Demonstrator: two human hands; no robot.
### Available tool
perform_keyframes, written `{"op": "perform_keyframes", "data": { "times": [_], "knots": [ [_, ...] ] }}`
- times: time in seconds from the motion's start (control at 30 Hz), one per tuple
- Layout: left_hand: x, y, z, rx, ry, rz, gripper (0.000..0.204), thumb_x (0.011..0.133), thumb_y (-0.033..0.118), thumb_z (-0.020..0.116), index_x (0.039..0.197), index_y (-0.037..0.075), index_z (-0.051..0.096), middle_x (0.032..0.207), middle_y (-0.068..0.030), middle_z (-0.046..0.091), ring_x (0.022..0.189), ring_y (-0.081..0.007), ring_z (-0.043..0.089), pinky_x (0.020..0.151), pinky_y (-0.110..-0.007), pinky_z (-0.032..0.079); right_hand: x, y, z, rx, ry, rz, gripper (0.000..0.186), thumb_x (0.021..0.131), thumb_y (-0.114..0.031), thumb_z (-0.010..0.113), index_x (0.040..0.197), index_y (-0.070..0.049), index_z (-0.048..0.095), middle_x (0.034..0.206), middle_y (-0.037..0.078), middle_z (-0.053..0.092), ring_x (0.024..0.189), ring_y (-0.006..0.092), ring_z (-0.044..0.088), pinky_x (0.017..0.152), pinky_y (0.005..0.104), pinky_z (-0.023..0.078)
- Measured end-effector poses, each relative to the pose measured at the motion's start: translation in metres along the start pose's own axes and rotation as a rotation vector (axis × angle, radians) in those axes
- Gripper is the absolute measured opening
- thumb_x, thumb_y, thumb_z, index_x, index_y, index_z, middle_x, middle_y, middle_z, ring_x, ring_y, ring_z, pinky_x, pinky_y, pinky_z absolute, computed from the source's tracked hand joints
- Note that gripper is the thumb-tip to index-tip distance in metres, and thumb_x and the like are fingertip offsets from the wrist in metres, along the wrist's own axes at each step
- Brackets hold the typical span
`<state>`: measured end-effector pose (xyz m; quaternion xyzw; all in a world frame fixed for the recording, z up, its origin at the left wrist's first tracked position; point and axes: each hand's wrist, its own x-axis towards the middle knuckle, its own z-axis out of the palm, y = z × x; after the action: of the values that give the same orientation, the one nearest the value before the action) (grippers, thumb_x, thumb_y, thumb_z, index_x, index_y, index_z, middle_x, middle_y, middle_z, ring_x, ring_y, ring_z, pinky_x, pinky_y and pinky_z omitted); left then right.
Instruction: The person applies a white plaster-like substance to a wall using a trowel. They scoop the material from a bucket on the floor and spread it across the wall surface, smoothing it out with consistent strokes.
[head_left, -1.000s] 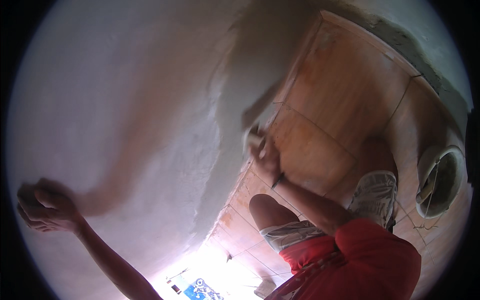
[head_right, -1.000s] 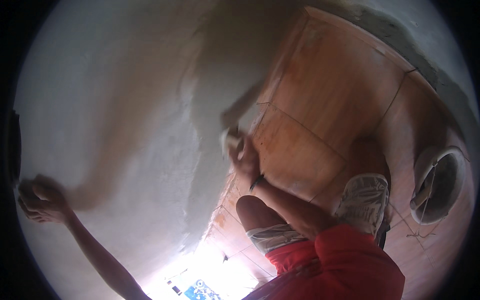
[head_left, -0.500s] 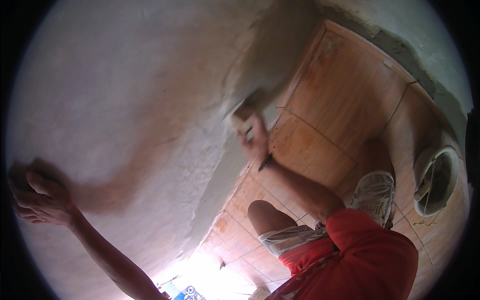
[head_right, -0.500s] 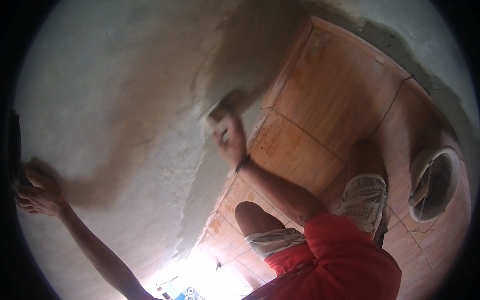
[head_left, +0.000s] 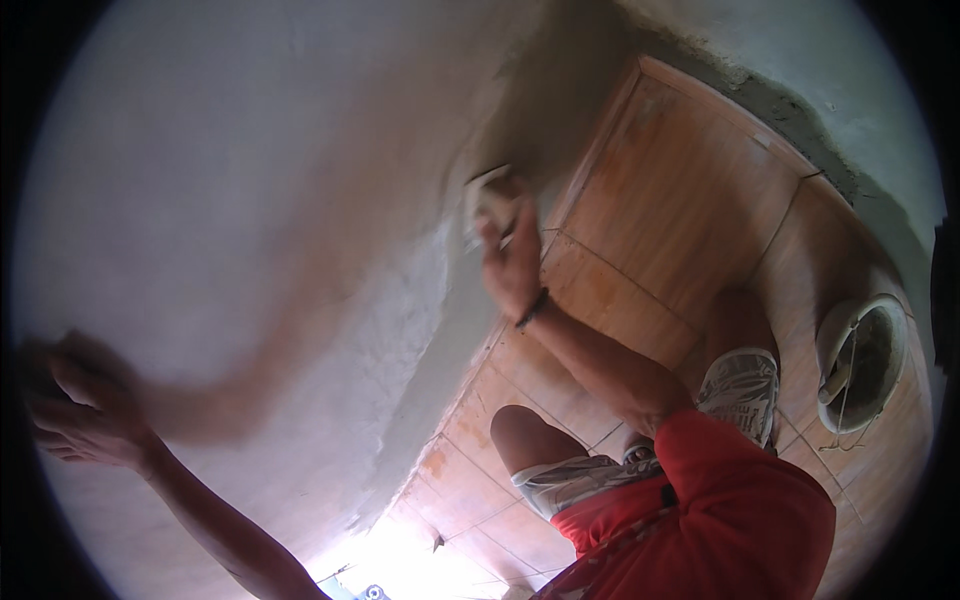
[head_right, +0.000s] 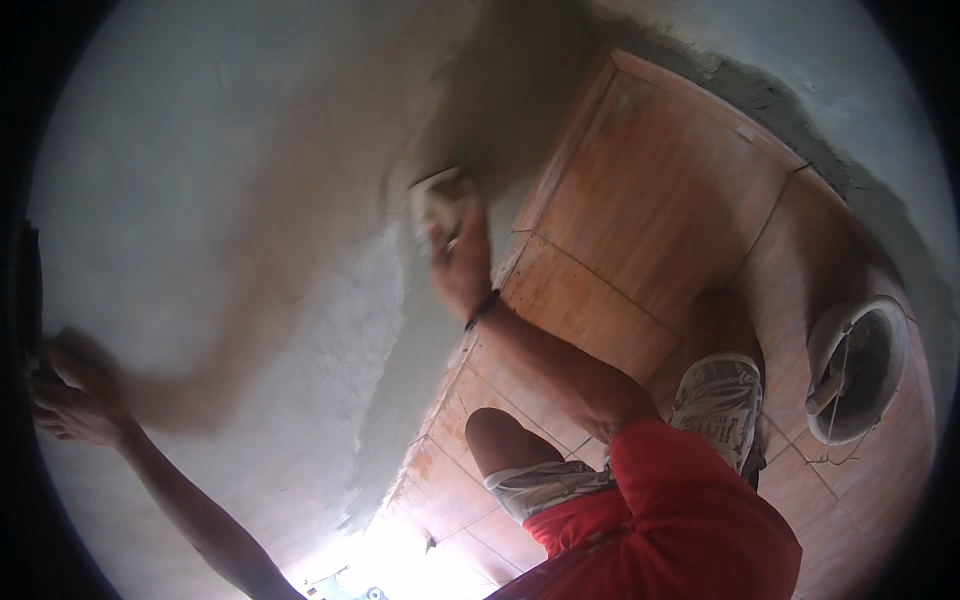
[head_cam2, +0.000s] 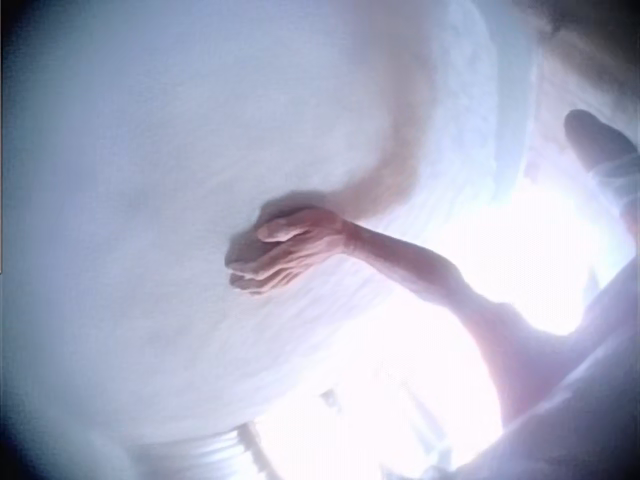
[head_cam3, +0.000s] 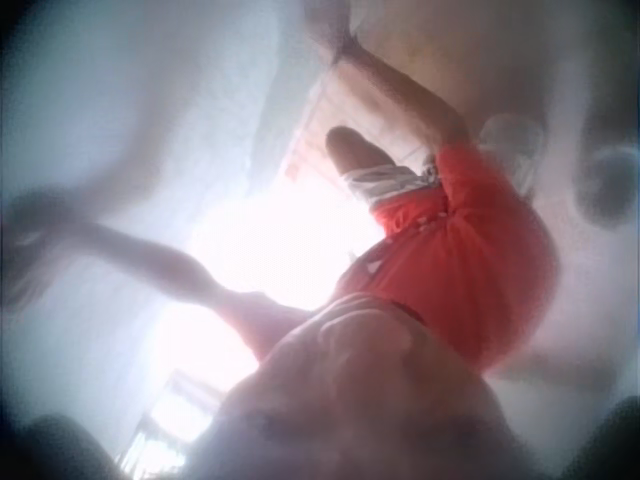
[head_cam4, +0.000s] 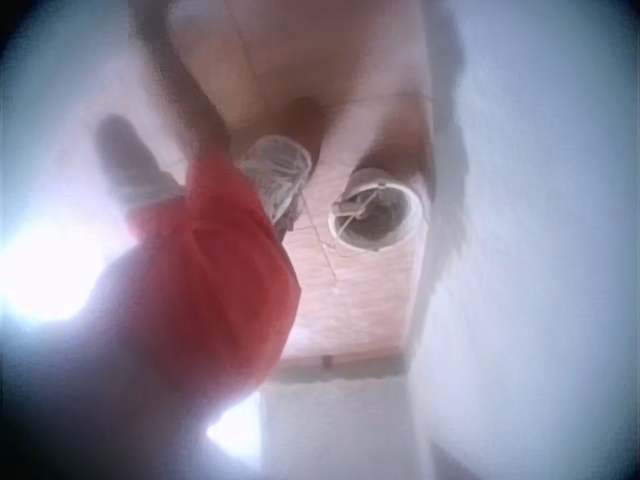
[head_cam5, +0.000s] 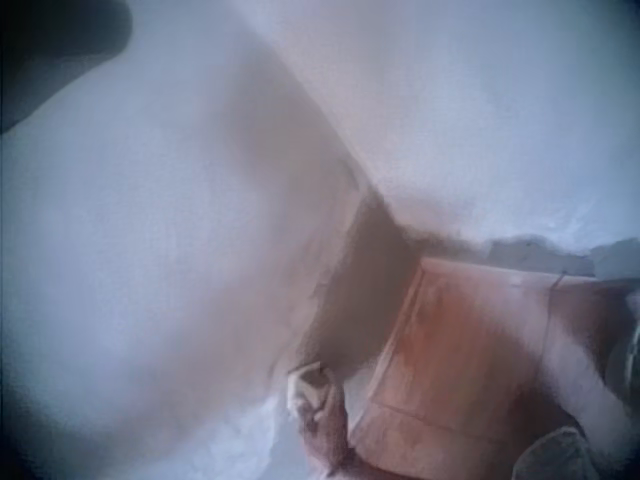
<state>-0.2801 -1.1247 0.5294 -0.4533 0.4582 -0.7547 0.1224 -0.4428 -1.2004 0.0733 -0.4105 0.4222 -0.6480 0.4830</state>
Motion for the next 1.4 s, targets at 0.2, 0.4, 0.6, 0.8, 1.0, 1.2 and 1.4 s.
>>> {"op": "perform_keyframes", "data": {
  "times": [0.2,0.4,0.6,0.8,1.0,1.2,1.4],
  "knots": [
    [-0.007,0.002,-0.012,-0.016,-0.141,-0.017,0.060,0.091,0.059,0.043,0.136,0.020,0.040,0.130,-0.0101,0.046,0.126,-0.0275,0.039,0.098,-0.051,0.035,0.138,-0.007,-0.010,-0.147,0.046,-0.148,0.061,0.091,-0.028,0.054,0.136,0.006,0.030,0.122,0.027,0.049,0.114,0.0361,0.051,0.096,0.0401,0.041],
    [0.013,0.025,-0.016,-0.112,0.004,0.030,0.061,0.091,0.062,0.039,0.137,0.023,0.038,0.136,-0.0074,0.042,0.127,-0.0263,0.037,0.099,-0.052,0.033,0.142,0.087,-0.049,0.005,0.305,0.213,0.050,0.091,-0.028,0.054,0.124,0.007,0.040,0.118,0.027,0.052,0.107,0.0367,0.055,0.092,0.0415,0.044],
    [0.009,0.041,-0.023,-0.104,-0.071,-0.063,0.066,0.090,0.067,0.028,0.141,0.025,0.032,0.140,-0.0058,0.037,0.132,-0.0248,0.030,0.104,-0.051,0.028,0.159,0.007,-0.009,-0.004,0.270,0.054,0.053,0.089,-0.024,0.058,0.130,0.005,0.041,0.111,0.021,0.058,0.100,0.0297,0.058,0.088,0.0387,0.045],
    [0.011,0.030,-0.026,-0.078,-0.044,-0.017,0.062,0.093,0.062,0.029,0.140,0.023,0.033,0.141,-0.0071,0.035,0.131,-0.0268,0.030,0.103,-0.052,0.030,0.092,0.005,-0.009,-0.058,-0.092,-0.453,0.056,0.090,-0.029,0.055,0.134,0.003,0.039,0.124,0.023,0.052,0.117,0.0350,0.049,0.096,0.0478,0.040],
    [0.009,0.026,-0.022,-0.053,-0.056,0.032,0.060,0.094,0.058,0.032,0.140,0.019,0.032,0.140,-0.0088,0.035,0.130,-0.0285,0.031,0.103,-0.052,0.031,0.206,0.028,-0.046,-0.053,0.247,0.013,0.058,0.090,-0.029,0.057,0.133,0.004,0.038,0.117,0.025,0.055,0.113,0.0365,0.051,0.095,0.0426,0.041],
    [0.013,0.032,-0.028,-0.046,-0.053,0.032,0.060,0.094,0.056,0.033,0.140,0.018,0.032,0.141,-0.0091,0.034,0.130,-0.0280,0.032,0.103,-0.052,0.031,0.117,-0.017,-0.003,-0.053,0.040,-0.474,0.056,0.090,-0.028,0.057,0.132,0.004,0.039,0.114,0.023,0.057,0.102,0.0367,0.058,0.088,0.0439,0.046],
    [0.012,0.037,-0.022,-0.065,-0.074,0.011,0.059,0.094,0.056,0.033,0.140,0.019,0.031,0.140,-0.0091,0.035,0.130,-0.0281,0.032,0.103,-0.051,0.031,0.225,0.025,-0.050,-0.063,0.230,-0.060,0.048,0.091,-0.024,0.054,0.129,0.003,0.042,0.114,0.024,0.055,0.104,0.0334,0.055,0.090,0.0408,0.045]
  ]
}}
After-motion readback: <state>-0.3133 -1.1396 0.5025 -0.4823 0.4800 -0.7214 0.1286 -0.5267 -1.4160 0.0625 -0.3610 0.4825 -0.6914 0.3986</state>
